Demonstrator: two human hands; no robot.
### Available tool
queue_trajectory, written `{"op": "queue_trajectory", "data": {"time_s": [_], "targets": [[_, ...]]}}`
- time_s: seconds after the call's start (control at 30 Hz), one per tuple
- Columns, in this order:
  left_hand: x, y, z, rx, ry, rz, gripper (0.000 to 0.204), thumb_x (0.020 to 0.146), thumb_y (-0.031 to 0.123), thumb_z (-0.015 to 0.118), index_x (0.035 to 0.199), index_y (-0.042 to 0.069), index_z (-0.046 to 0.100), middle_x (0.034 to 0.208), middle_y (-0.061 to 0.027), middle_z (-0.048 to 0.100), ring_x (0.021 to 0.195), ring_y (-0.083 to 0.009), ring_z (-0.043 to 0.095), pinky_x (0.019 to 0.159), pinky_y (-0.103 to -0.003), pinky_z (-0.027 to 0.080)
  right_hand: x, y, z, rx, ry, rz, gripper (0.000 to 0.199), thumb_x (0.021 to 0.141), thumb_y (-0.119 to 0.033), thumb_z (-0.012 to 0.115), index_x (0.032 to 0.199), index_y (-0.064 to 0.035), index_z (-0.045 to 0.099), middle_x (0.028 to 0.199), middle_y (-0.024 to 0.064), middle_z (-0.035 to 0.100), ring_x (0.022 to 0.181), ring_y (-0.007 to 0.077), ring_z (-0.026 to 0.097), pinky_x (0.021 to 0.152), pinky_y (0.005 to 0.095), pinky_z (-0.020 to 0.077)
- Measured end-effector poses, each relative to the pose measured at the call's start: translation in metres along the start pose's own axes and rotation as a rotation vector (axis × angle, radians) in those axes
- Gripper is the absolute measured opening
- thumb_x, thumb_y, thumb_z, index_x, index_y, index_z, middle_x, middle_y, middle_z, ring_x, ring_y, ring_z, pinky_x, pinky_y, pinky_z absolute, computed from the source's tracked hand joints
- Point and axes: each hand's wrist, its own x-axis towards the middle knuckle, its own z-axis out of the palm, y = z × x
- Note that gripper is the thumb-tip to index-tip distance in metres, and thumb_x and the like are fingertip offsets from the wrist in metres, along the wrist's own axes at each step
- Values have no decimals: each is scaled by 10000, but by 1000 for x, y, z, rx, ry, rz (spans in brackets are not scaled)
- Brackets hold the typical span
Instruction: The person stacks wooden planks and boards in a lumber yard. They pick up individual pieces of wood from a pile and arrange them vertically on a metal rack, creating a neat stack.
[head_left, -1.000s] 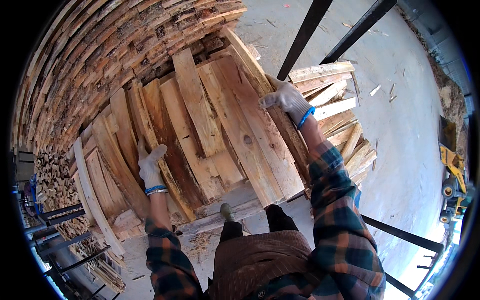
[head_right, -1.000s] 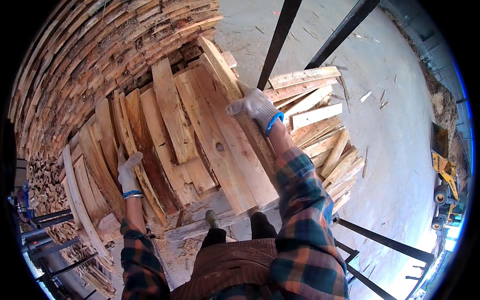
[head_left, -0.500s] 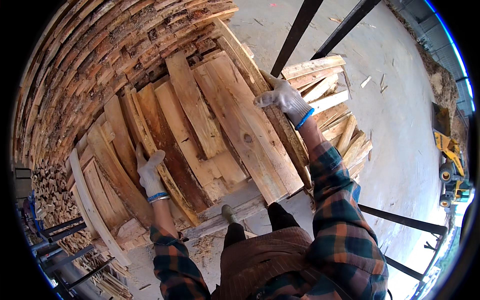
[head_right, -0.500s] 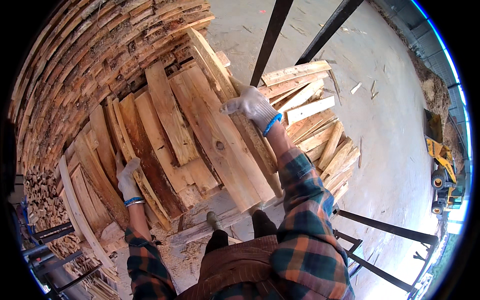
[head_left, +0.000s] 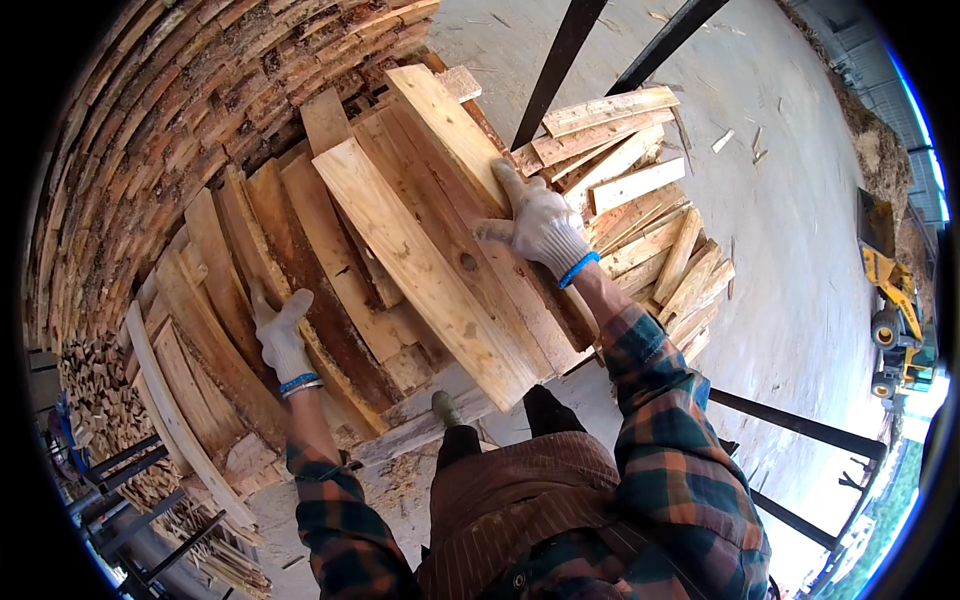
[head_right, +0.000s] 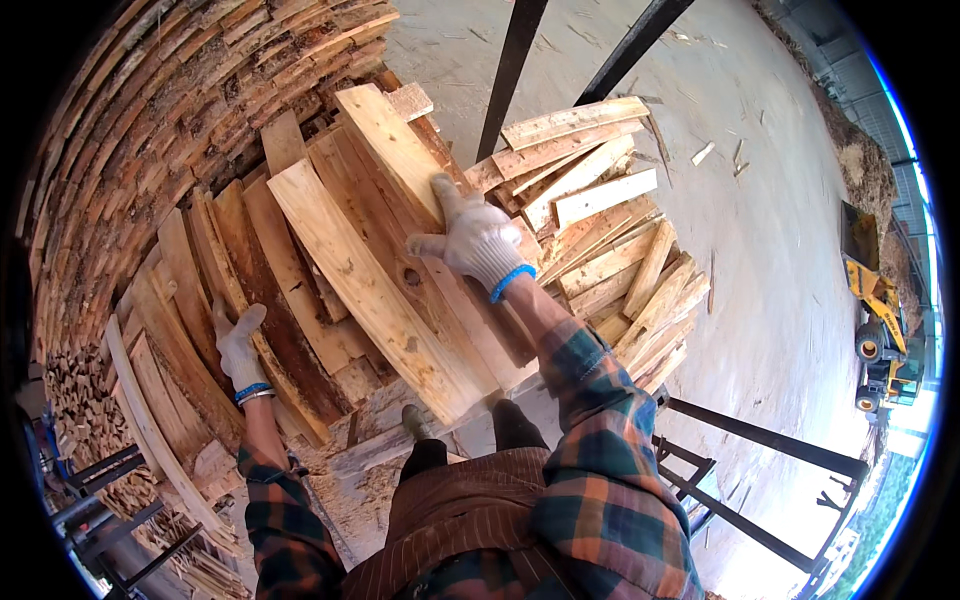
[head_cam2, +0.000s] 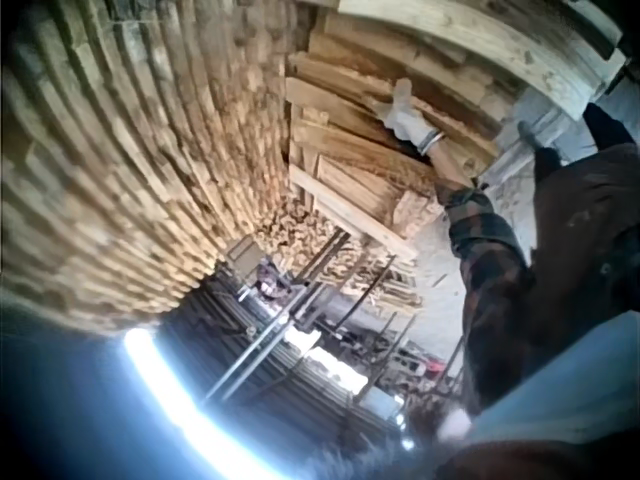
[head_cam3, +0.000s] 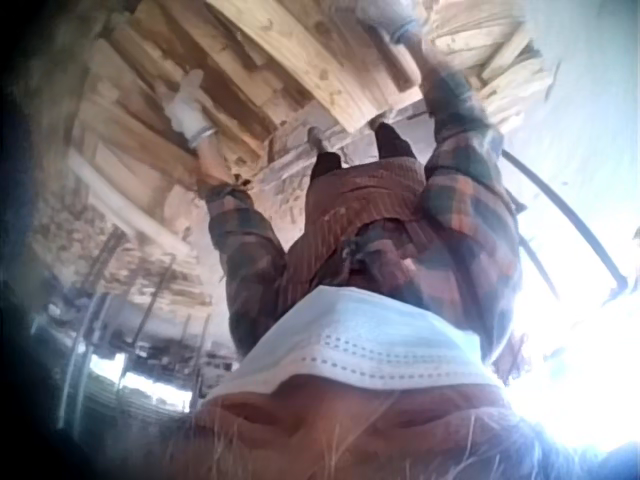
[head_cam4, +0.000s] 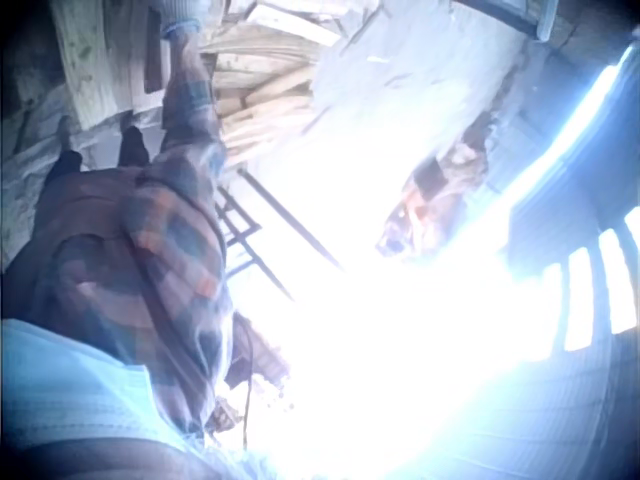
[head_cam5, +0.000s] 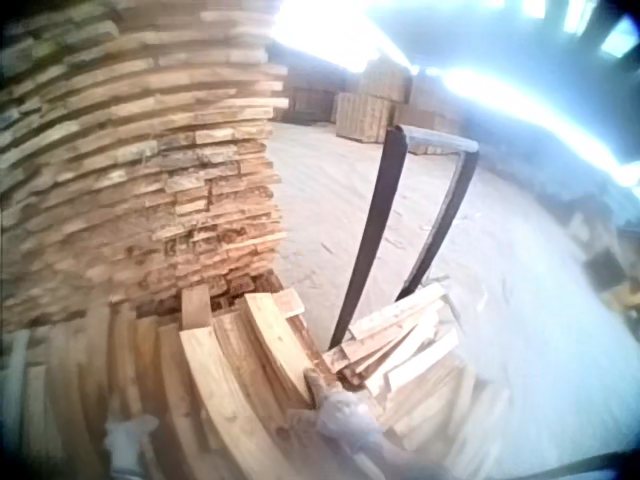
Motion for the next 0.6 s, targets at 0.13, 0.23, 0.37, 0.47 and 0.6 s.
{"op": "queue_trajectory", "data": {"time_s": [0.13,0.23,0.37,0.47,0.6], "targets": [[-2,15,8,89,-26,-5,947,735,209,849,1507,46,326,1493,-129,423,1344,-238,420,1106,-315,341,20,24,30,109,37,-27,1085,730,-507,762,1560,-156,157,1311,302,532,1184,422,566,988,449,464],[1,8,7,290,35,-9,1075,640,343,898,1511,77,327,1488,-169,424,1336,-282,434,1089,-335,373,48,37,29,324,4,-8,1012,704,-428,767,1517,-85,271,1198,238,646,1123,352,623,941,406,484],[-19,35,8,551,69,36,1094,639,441,864,1510,101,296,1489,-307,328,1250,-429,504,966,-437,494,47,41,31,571,-50,-69,809,707,-414,775,1380,-47,515,1140,207,682,1056,281,661,904,362,501],[-29,48,5,811,49,101,985,697,523,799,1471,90,370,1453,-278,392,1218,-449,519,941,-456,503,47,63,20,699,-47,-118,654,764,-336,779,1303,-21,587,993,123,723,820,177,684,735,300,536],[-49,70,46,744,127,330,886,754,622,696,1395,50,485,1312,-254,541,1133,-413,585,903,-462,510,58,109,5,1122,-71,-115,583,788,-271,807,1234,50,613,935,65,700,780,97,639,668,233,511]]}}
